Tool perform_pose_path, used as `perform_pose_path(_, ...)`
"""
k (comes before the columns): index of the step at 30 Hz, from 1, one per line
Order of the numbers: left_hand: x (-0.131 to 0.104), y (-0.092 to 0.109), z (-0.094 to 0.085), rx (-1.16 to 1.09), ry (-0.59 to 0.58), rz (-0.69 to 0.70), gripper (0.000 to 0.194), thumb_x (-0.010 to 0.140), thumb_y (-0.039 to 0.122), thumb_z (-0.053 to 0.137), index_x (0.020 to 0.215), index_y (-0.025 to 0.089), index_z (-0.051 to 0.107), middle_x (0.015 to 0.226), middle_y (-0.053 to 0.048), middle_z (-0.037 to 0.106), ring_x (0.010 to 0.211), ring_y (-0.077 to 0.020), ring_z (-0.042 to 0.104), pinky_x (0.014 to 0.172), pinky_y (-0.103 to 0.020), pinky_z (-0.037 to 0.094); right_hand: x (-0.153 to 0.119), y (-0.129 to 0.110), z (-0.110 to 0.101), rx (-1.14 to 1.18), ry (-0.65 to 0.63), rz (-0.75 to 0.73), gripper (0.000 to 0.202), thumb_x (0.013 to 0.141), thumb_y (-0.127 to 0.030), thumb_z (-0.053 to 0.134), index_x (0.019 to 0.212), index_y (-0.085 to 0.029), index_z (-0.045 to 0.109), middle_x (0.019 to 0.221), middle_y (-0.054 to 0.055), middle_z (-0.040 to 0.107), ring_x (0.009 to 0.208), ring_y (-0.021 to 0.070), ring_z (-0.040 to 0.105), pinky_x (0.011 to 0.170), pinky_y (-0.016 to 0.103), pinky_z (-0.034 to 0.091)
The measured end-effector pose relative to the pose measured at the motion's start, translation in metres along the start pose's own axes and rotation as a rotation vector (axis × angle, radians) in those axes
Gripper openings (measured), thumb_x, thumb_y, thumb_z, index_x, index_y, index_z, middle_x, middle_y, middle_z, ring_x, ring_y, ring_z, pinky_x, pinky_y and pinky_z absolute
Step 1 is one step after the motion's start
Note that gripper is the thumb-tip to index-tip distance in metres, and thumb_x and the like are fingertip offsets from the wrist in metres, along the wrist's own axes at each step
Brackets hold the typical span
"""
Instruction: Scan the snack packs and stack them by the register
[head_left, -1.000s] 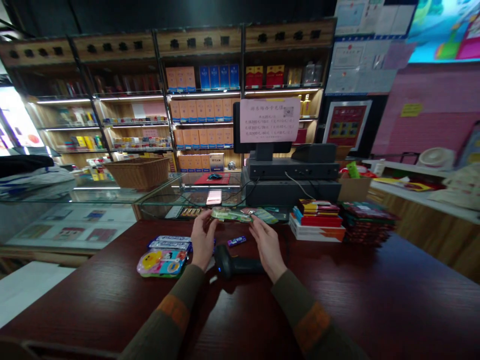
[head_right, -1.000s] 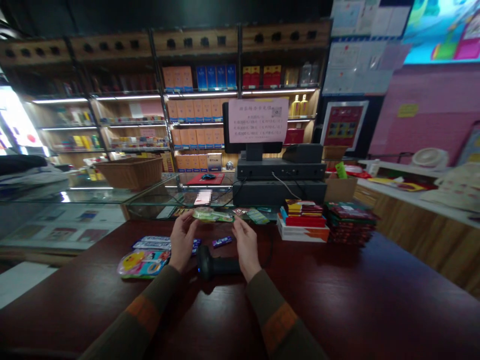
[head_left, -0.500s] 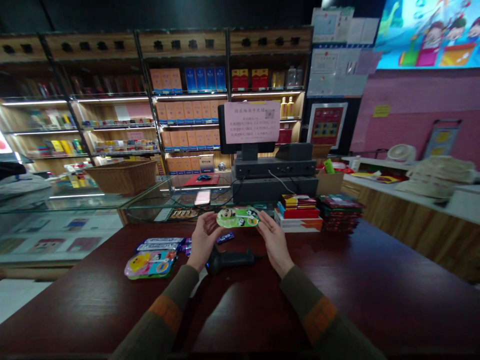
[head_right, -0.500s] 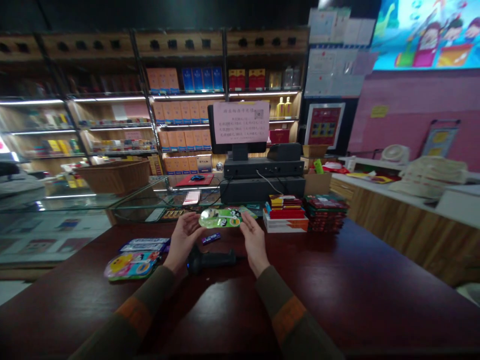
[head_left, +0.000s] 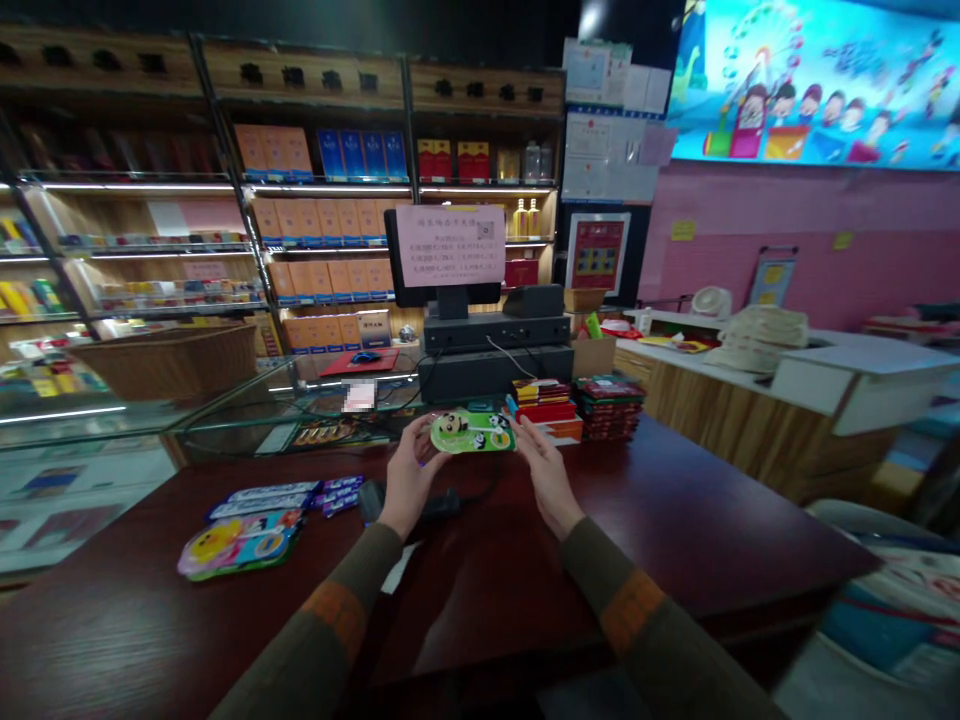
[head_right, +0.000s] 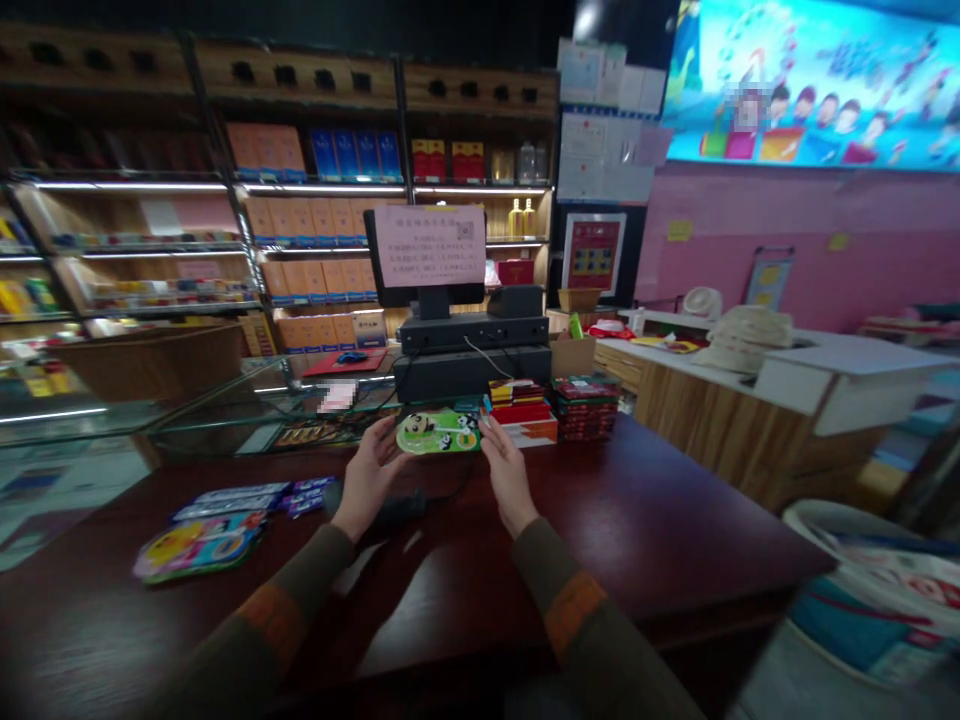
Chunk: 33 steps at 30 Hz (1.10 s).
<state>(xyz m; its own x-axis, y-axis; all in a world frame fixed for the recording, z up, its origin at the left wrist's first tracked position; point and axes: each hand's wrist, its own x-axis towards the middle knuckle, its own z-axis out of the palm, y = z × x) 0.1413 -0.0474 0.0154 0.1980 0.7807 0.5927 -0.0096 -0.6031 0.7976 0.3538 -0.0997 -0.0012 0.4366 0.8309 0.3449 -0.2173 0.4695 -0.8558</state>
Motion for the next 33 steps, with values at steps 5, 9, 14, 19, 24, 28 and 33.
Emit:
perform_pose_path(5, -0.003, 0.000, 0.031, -0.046, -0.023, 0.016, 0.061, 0.079, 0.022, 0.072, 0.134, 0.023, 0.045, 0.145, -0.013, 0.056, 0.134, -0.0236, 0.055, 0.116, -0.045, 0.043, 0.001, -0.003, -0.027, 0.004, 0.060, -0.008, 0.063, 0.077, -0.041, 0.074, 0.135, -0.020, 0.061, 0.141, 0.012, 0.062, 0.134, 0.0251, 0.054, 0.119, 0.046, 0.035)
perform_pose_path(9, -0.009, -0.009, 0.062, -0.112, -0.043, -0.046, 0.064, 0.077, 0.020, 0.073, 0.134, 0.023, 0.044, 0.140, -0.014, 0.059, 0.129, -0.0237, 0.060, 0.112, -0.046, 0.047, 0.000, -0.013, -0.052, -0.018, 0.113, -0.018, 0.058, 0.076, -0.044, 0.075, 0.128, -0.020, 0.066, 0.136, 0.011, 0.065, 0.130, 0.0259, 0.058, 0.116, 0.045, 0.040)
perform_pose_path(14, -0.016, -0.017, 0.099, -0.094, -0.067, -0.084, 0.065, 0.075, 0.015, 0.074, 0.133, 0.022, 0.045, 0.140, -0.014, 0.059, 0.127, -0.0238, 0.060, 0.112, -0.046, 0.046, 0.001, -0.023, -0.084, -0.101, 0.231, -0.003, 0.059, 0.073, -0.046, 0.075, 0.124, -0.016, 0.068, 0.132, 0.012, 0.068, 0.125, 0.0271, 0.061, 0.111, 0.043, 0.044)
perform_pose_path(19, -0.018, -0.025, 0.131, -0.109, -0.120, -0.126, 0.066, 0.073, 0.008, 0.073, 0.132, 0.022, 0.046, 0.137, -0.013, 0.061, 0.126, -0.0224, 0.061, 0.113, -0.044, 0.045, 0.003, -0.027, -0.114, -0.212, 0.307, 0.056, 0.062, 0.072, -0.047, 0.074, 0.124, -0.014, 0.068, 0.132, 0.013, 0.068, 0.120, 0.0273, 0.064, 0.105, 0.040, 0.049)
perform_pose_path(24, -0.019, -0.039, 0.159, -0.211, -0.150, -0.221, 0.070, 0.069, 0.002, 0.072, 0.131, 0.021, 0.044, 0.134, -0.014, 0.062, 0.123, -0.0220, 0.063, 0.109, -0.043, 0.049, 0.006, -0.027, -0.139, -0.361, 0.329, 0.061, 0.061, 0.076, -0.046, 0.070, 0.127, -0.013, 0.066, 0.125, 0.014, 0.071, 0.115, 0.0265, 0.066, 0.101, 0.040, 0.050)
perform_pose_path(28, -0.019, -0.050, 0.176, -0.219, -0.153, -0.261, 0.070, 0.067, -0.001, 0.071, 0.129, 0.019, 0.045, 0.124, -0.014, 0.066, 0.116, -0.0221, 0.067, 0.105, -0.044, 0.051, 0.009, -0.021, -0.157, -0.490, 0.337, 0.021, 0.055, 0.080, -0.045, 0.064, 0.124, -0.013, 0.068, 0.119, 0.014, 0.074, 0.110, 0.0265, 0.068, 0.100, 0.041, 0.050)
perform_pose_path(33, -0.022, -0.055, 0.189, -0.155, -0.159, -0.278, 0.064, 0.069, 0.001, 0.072, 0.126, 0.017, 0.048, 0.118, -0.013, 0.067, 0.112, -0.0216, 0.068, 0.103, -0.043, 0.052, 0.013, -0.015, -0.177, -0.811, 0.331, -0.015, 0.048, 0.088, -0.043, 0.053, 0.126, -0.016, 0.067, 0.119, 0.012, 0.075, 0.109, 0.0231, 0.069, 0.099, 0.038, 0.050)
